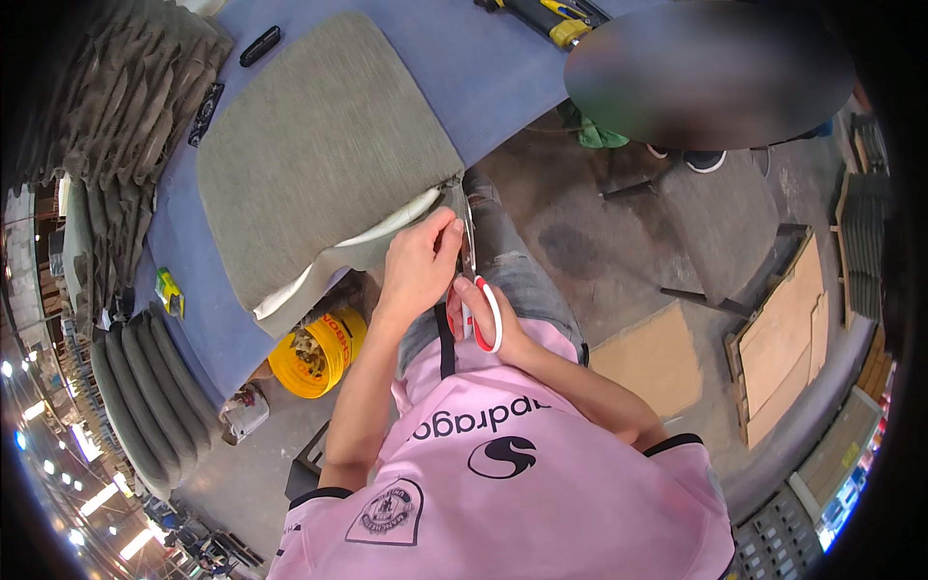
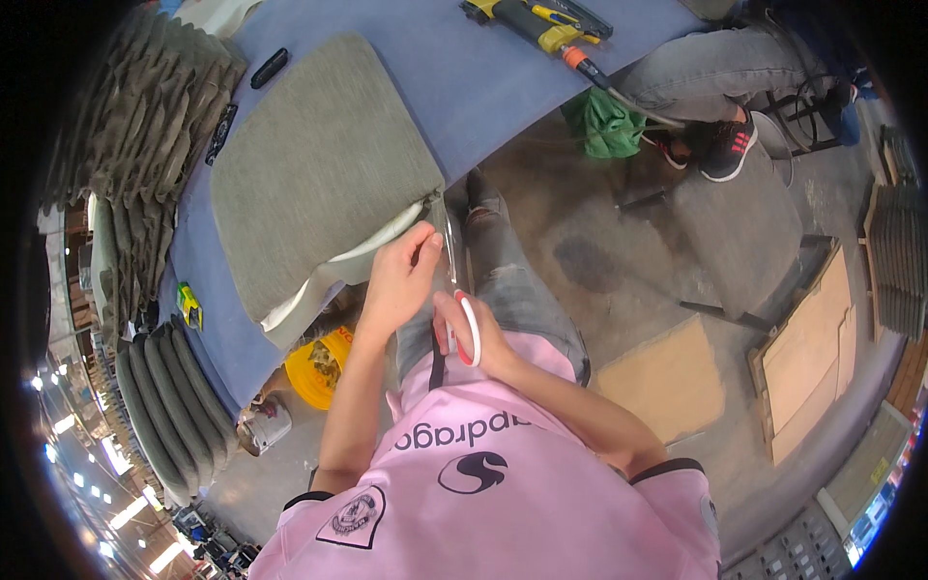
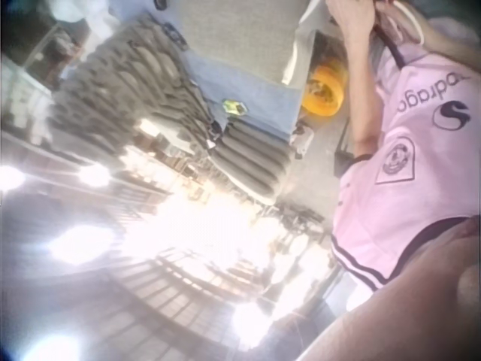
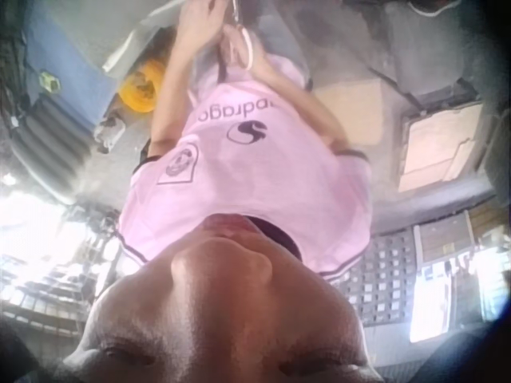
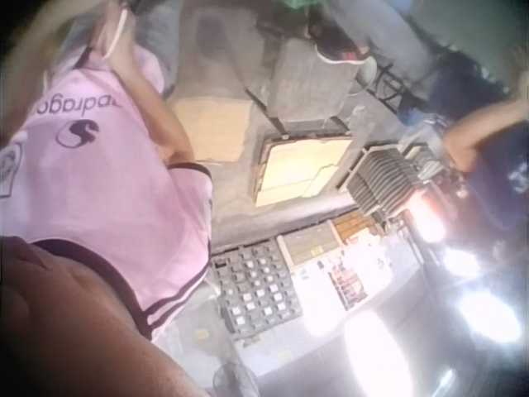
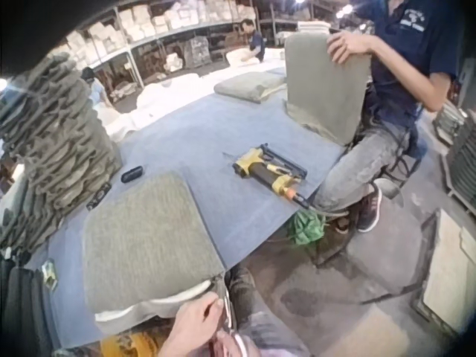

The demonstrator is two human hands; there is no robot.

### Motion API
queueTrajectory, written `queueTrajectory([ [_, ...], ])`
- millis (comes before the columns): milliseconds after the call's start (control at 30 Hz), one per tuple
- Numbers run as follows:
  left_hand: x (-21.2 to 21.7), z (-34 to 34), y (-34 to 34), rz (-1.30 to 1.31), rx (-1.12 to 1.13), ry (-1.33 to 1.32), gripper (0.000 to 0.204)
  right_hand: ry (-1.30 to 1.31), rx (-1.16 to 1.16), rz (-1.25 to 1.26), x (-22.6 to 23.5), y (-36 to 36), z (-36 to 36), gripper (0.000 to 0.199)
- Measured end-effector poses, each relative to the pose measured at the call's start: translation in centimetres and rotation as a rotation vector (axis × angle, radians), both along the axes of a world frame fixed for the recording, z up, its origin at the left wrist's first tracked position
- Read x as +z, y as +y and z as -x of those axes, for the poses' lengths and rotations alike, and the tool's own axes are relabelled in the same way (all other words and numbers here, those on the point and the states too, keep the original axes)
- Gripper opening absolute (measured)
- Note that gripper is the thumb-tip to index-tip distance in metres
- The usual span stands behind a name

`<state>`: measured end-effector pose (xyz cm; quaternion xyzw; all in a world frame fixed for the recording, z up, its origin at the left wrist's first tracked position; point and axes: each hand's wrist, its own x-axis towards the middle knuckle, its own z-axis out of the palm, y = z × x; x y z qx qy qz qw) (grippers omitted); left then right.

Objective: The person assembles a cushion by cutting a fabric cover with a knife, trimming excess with scissors, and securing the edges with a staple gun. The person folds the fabric over the cushion and staples it in place.

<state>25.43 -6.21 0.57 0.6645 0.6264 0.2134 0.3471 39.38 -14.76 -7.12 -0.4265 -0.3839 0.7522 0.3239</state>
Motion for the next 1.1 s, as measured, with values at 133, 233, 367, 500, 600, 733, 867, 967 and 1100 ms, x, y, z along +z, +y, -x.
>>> queueTrajectory([
  [133,0.1,-0.2,0.2,0.029,-0.013,-0.024,0.027,0.155,-0.016,0.058,-1.3,1.7,-0.3,0.058],
  [233,0.3,-0.2,0.1,0.082,0.007,-0.038,0.027,0.122,-0.028,-0.018,-1.1,2.8,0.0,0.055],
  [367,-0.8,-0.2,-0.1,0.002,0.011,-0.023,0.026,0.070,-0.060,-0.058,-2.3,2.2,-0.4,0.056],
  [500,-1.2,-0.3,-0.2,-0.030,0.050,-0.089,0.026,0.028,-0.057,-0.040,-2.6,2.4,-1.3,0.058],
  [600,-1.1,-0.5,-0.4,-0.013,0.057,-0.099,0.023,0.009,-0.053,-0.010,-1.4,2.7,-2.2,0.052],
  [733,-1.7,-0.6,-1.2,-0.184,0.041,-0.061,0.017,0.028,-0.060,0.047,-1.9,2.9,-3.2,0.042],
  [867,-1.9,-0.5,-0.5,-0.235,0.200,-0.305,0.010,0.007,0.039,0.078,-1.6,3.7,-5.2,0.043],
  [967,0.4,-0.9,0.9,-0.037,0.284,-0.360,0.021,0.047,0.097,0.119,-1.7,4.4,-6.4,0.048],
  [1100,-0.1,-0.6,3.0,-0.528,-0.031,0.156,0.031,0.023,0.121,0.098,-1.8,5.1,-6.6,0.050],
])
